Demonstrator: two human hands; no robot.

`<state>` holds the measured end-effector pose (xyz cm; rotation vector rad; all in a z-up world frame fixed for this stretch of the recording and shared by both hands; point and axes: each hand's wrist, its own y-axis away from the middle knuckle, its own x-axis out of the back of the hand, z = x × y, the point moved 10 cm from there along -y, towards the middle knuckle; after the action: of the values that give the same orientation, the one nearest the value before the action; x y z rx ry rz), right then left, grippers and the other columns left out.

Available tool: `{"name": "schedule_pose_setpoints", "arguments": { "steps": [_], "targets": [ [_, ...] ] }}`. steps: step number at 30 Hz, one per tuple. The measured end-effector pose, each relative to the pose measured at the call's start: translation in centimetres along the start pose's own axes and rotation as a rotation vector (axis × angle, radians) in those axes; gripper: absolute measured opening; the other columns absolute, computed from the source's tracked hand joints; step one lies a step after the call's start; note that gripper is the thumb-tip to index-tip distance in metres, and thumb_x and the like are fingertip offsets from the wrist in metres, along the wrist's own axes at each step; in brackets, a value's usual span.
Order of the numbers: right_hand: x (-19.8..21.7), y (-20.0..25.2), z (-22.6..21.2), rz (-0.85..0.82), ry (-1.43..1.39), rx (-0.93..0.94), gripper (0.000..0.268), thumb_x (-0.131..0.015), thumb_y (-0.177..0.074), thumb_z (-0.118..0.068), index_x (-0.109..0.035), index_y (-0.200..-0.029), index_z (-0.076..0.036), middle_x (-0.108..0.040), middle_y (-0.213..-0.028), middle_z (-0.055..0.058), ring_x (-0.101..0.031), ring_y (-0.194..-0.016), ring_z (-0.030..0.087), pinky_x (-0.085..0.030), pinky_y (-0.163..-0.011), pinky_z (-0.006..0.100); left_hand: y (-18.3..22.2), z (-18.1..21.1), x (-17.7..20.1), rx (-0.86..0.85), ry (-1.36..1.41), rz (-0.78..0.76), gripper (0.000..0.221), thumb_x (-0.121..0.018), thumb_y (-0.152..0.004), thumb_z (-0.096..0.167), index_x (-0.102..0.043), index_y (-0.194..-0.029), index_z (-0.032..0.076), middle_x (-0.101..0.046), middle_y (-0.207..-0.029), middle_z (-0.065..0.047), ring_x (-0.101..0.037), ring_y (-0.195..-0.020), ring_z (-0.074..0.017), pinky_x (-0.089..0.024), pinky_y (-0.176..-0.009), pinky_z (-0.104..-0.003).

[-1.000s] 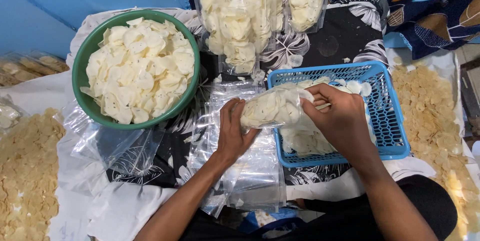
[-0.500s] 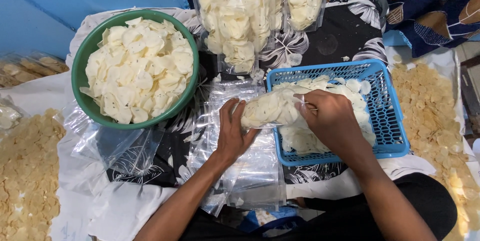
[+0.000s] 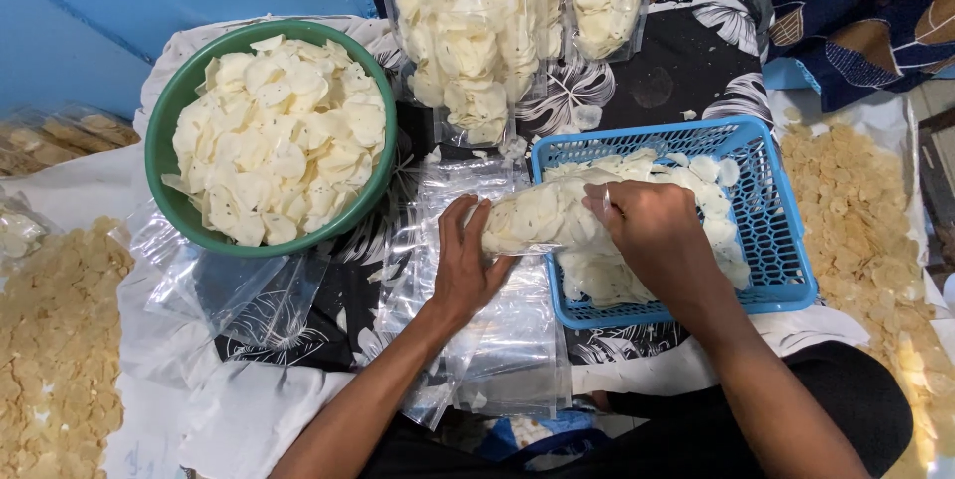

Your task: Packaging snacks into plastic bags from a bowl and basket

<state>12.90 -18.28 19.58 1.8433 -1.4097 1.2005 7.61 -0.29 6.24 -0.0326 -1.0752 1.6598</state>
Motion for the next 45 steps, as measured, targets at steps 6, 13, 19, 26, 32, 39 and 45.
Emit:
{"name": "schedule_pose_setpoints", "arguments": {
  "steps": [6,13,19,26,32,39,45],
  "targets": [
    [0.0,0.4,-3.0,-0.153,-0.046,0.108,0.012,-0.062,-0.09,0.004,-0.073,-0.089,0.006,-0.072,-0.072,0.019,-0.071,-0.066,0.041,-0.059,-0.063,0.048,-0.1,0.0,0.1,0.005,0.01,-0.003,0.065,-0.08,-0.088,0.026,-0.05,-0.137,-0.003,-0.048,-0.129,-0.025,-0.051,-0.127,-0.0507,-0.044,-0.106,-0.06],
    [2.3,1.4,-1.9,0.143,-0.32,0.175,0.033,-0.048,-0.102,0.004,-0.072,-0.124,-0.001,-0.077,-0.103,0.018,-0.074,-0.097,0.037,-0.062,-0.08,0.044,-0.1,-1.2,0.0,0.098,0.046,0.021,0.065,-0.085,-0.082,0.023,-0.05,-0.131,-0.001,-0.05,-0.128,-0.021,-0.054,-0.127,-0.045,-0.041,-0.111,-0.06],
    [2.3,1.9,-2.5,0.353,-0.159,0.435,0.015,-0.074,-0.095,-0.007,-0.076,-0.109,-0.013,-0.074,-0.109,0.002,-0.07,-0.108,0.028,-0.054,-0.099,0.044,-2.2,-0.4,1.9,0.108,0.031,0.051,0.072,-0.088,-0.079,0.025,-0.045,-0.129,-0.003,-0.054,-0.13,-0.025,-0.055,-0.128,-0.0468,-0.027,-0.118,-0.063],
    [0.5,3.6,-4.9,0.299,-0.301,0.625,0.016,-0.066,-0.096,-0.004,-0.073,-0.107,-0.014,-0.076,-0.108,0.004,-0.07,-0.114,0.032,-0.048,-0.11,0.054,-3.6,2.7,1.4,0.196,0.069,-0.099,0.108,-0.096,-0.065,0.043,-0.038,-0.141,-0.007,-0.054,-0.135,-0.03,-0.053,-0.13,-0.0496,-0.027,-0.119,-0.064],
    [-0.2,3.3,-5.8,0.279,-0.219,0.589,0.019,-0.079,-0.09,-0.02,-0.073,-0.107,-0.015,-0.076,-0.106,0.004,-0.072,-0.107,0.029,-0.047,-0.109,0.055,-0.6,-1.0,-1.1,0.539,0.239,-0.3,0.097,-0.09,-0.072,0.04,-0.039,-0.143,-0.001,-0.058,-0.134,-0.028,-0.057,-0.126,-0.0497,-0.046,-0.108,-0.059],
    [1.0,3.7,-4.7,0.437,-0.37,0.551,0.074,-0.087,-0.084,-0.025,-0.048,-0.144,-0.007,-0.049,-0.152,0.027,-0.052,-0.135,0.053,-0.046,-0.108,0.065,0.2,-2.0,-0.9,0.481,0.153,-0.161,0.088,-0.092,-0.07,0.03,-0.039,-0.134,-0.001,-0.06,-0.119,-0.03,-0.061,-0.114,-0.0534,-0.052,-0.097,-0.06],
    [0.1,3.5,-3.9,0.452,-0.362,0.533,0.077,-0.088,-0.083,-0.024,-0.048,-0.144,-0.001,-0.052,-0.146,0.026,-0.053,-0.134,0.052,-0.047,-0.107,0.063,0.5,-2.4,-0.8,0.48,0.145,-0.116,0.083,-0.093,-0.068,0.034,-0.043,-0.126,0.001,-0.063,-0.108,-0.026,-0.066,-0.105,-0.0511,-0.057,-0.085,-0.057]
  ]
}}
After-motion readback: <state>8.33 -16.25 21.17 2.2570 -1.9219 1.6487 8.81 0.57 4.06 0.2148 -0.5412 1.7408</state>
